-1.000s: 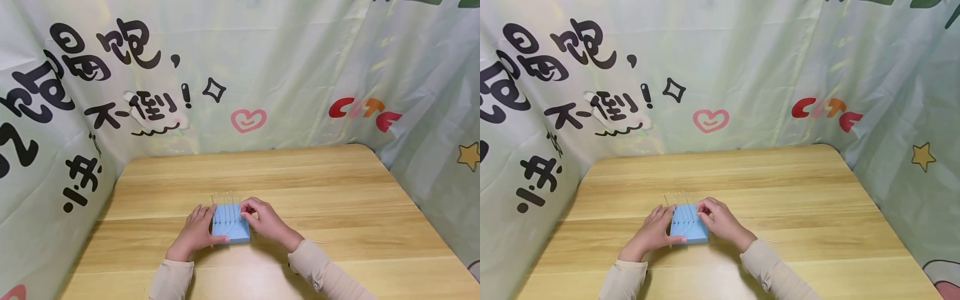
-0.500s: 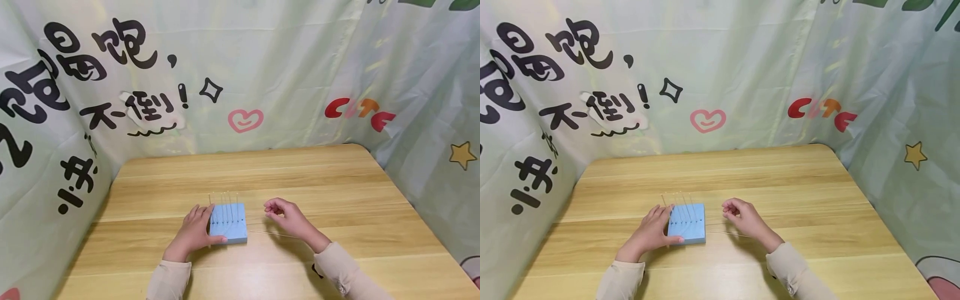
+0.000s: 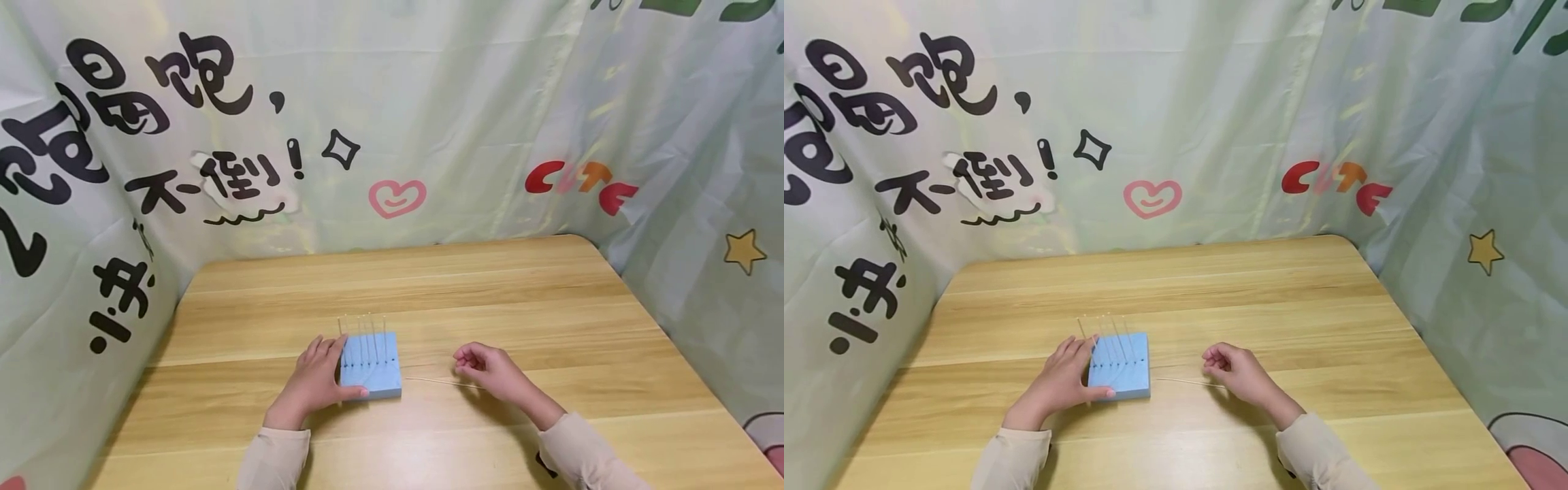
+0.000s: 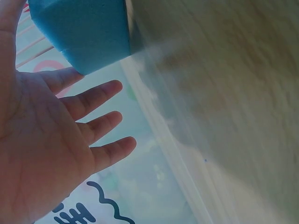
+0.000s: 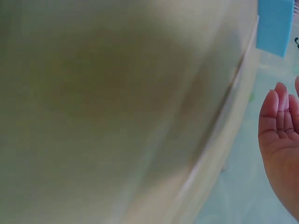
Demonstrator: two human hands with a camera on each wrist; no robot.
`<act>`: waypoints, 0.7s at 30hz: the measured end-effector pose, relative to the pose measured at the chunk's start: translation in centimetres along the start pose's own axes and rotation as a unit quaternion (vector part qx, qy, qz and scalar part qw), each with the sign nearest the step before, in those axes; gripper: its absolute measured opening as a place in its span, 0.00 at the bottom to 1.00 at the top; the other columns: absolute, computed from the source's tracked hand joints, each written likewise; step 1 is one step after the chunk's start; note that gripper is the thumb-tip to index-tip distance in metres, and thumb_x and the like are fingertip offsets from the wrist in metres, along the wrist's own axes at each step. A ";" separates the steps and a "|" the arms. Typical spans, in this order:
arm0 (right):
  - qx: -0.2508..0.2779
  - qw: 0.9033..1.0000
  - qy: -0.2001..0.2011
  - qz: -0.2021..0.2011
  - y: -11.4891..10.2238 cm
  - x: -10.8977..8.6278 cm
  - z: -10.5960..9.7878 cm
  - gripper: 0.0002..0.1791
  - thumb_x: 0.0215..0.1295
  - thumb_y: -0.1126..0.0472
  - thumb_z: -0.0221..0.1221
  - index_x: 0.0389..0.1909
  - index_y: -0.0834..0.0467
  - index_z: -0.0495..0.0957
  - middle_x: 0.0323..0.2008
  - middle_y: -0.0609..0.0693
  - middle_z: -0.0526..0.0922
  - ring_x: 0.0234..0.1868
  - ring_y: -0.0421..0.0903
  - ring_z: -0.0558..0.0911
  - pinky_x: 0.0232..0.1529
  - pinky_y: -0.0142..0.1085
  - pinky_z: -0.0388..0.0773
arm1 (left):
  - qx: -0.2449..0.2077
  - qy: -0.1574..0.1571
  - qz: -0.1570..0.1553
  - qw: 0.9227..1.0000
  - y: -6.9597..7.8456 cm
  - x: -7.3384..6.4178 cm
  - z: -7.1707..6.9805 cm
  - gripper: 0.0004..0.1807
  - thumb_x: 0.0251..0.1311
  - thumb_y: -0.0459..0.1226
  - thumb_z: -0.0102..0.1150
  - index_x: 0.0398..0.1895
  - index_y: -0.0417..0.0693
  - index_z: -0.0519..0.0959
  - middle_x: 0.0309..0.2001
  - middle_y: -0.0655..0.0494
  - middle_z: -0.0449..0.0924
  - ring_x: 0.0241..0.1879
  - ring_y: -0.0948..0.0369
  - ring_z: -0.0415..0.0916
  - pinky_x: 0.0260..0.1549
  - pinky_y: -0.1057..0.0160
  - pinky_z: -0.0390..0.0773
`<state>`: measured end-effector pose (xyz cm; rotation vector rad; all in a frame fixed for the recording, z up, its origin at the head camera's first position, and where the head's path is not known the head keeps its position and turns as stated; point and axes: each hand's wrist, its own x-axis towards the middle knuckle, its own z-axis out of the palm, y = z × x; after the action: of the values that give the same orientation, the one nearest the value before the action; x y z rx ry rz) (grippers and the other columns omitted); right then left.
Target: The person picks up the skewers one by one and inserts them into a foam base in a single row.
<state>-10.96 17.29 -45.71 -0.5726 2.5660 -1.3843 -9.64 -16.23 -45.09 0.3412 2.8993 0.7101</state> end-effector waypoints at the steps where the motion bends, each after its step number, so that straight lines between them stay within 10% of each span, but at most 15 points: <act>1: 0.002 1.000 -0.005 0.005 0.1 -0.2 0.1 0.09 0.60 0.69 0.61 0.40 0.69 0.77 0.32 0.50 0.81 0.33 0.38 0.77 0.34 0.28 0.78 | -0.001 0.000 0.000 1.000 0.0 0.0 0.0 0.62 0.35 0.65 0.69 0.72 0.43 0.56 0.65 0.39 0.63 0.69 0.38 0.45 0.64 0.36 0.49; 21: -0.081 0.997 -0.015 -0.013 1.3 -0.8 1.1 0.10 0.53 0.73 0.64 0.35 0.62 0.75 0.26 0.42 0.74 0.27 0.32 0.71 0.28 0.27 0.73 | -0.001 0.003 0.007 1.000 0.1 -0.1 -0.1 0.62 0.35 0.64 0.69 0.71 0.41 0.57 0.65 0.38 0.63 0.69 0.38 0.47 0.63 0.36 0.50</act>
<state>-10.17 17.41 -47.39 -0.6494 2.6722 -1.1743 -9.58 -16.22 -44.92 0.3587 2.9051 0.7167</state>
